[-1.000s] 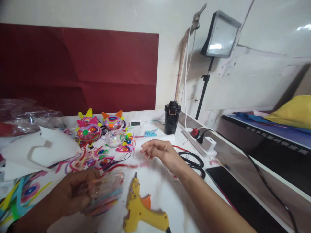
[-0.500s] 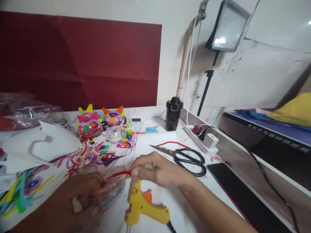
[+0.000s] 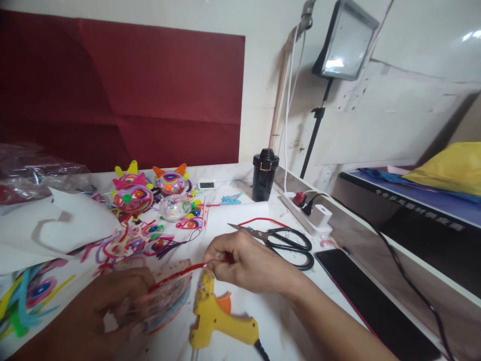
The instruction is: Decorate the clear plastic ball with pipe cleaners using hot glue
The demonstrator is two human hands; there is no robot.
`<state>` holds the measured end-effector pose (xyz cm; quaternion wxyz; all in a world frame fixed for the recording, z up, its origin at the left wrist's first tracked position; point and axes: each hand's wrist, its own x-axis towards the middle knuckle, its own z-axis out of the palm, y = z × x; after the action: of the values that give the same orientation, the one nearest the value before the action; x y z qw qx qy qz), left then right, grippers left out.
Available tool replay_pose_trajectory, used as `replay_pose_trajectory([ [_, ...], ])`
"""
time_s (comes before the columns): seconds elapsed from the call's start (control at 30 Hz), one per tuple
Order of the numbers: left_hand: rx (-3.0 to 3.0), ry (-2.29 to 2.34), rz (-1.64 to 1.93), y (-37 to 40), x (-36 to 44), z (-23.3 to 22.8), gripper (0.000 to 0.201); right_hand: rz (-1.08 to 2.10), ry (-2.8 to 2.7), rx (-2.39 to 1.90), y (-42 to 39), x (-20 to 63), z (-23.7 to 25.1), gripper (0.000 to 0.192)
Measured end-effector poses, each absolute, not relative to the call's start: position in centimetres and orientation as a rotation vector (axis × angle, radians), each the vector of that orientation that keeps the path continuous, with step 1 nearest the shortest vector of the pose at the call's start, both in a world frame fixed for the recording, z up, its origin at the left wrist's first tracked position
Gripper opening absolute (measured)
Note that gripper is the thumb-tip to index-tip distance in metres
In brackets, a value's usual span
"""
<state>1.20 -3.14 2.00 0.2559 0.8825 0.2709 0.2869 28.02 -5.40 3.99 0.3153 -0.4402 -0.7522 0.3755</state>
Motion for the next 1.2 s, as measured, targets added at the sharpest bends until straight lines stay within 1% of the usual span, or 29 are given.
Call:
replay_pose_trajectory([
  [0.07, 2.381, 0.734, 0.773, -3.2, 1.4, 2.2, 0.019, 0.821, -2.012, -1.172, -5.6, 27.7, 3.9, 0.019],
  [0.17, 2.312, 0.729, 0.751, -3.1, 1.5, 2.3, 0.016, 0.711, -2.005, -1.178, -5.7, 27.2, 3.8, 0.024],
  [0.37, 2.253, 0.736, 0.777, -3.0, 1.3, 1.6, 0.011, 0.676, -1.994, -1.11, -5.6, 26.7, 3.8, 0.037],
  [0.5, 2.322, 0.761, 0.766, -3.0, 1.1, 1.6, 0.017, 0.654, -1.997, -1.058, -5.6, 26.9, 3.9, 0.044],
  [0.57, 2.318, 0.772, 0.792, -2.9, 0.9, 1.7, 0.019, 0.66, -2.006, -1.051, -5.6, 27.0, 4.0, 0.04],
  [0.67, 2.213, 0.766, 0.826, -2.8, 0.7, 1.5, 0.015, 0.662, -2.054, -1.036, -5.6, 27.3, 4.0, 0.022],
  [0.7, 2.171, 0.766, 0.833, -2.8, 0.7, 1.4, 0.014, 0.652, -2.069, -1.028, -5.5, 27.4, 4.0, 0.021],
  [0.83, 2.113, 0.787, 0.849, -2.7, 0.7, 1.4, 0.013, 0.571, -2.096, -0.967, -5.1, 27.9, 3.8, 0.02],
  [0.97, 2.207, 0.789, 0.854, -2.5, 1.0, 1.8, 0.021, 0.343, -2.118, -0.822, -4.5, 28.5, 3.5, 0.018],
  [1.03, 2.265, 0.791, 0.815, -2.5, 1.0, 1.9, 0.021, 0.224, -2.107, -0.762, -4.1, 28.8, 3.3, 0.016],
  [1.2, 2.341, 0.823, 0.747, -1.9, 1.0, 2.1, 0.023, 0.091, -1.983, -0.801, -2.9, 29.5, 2.4, 0.013],
])
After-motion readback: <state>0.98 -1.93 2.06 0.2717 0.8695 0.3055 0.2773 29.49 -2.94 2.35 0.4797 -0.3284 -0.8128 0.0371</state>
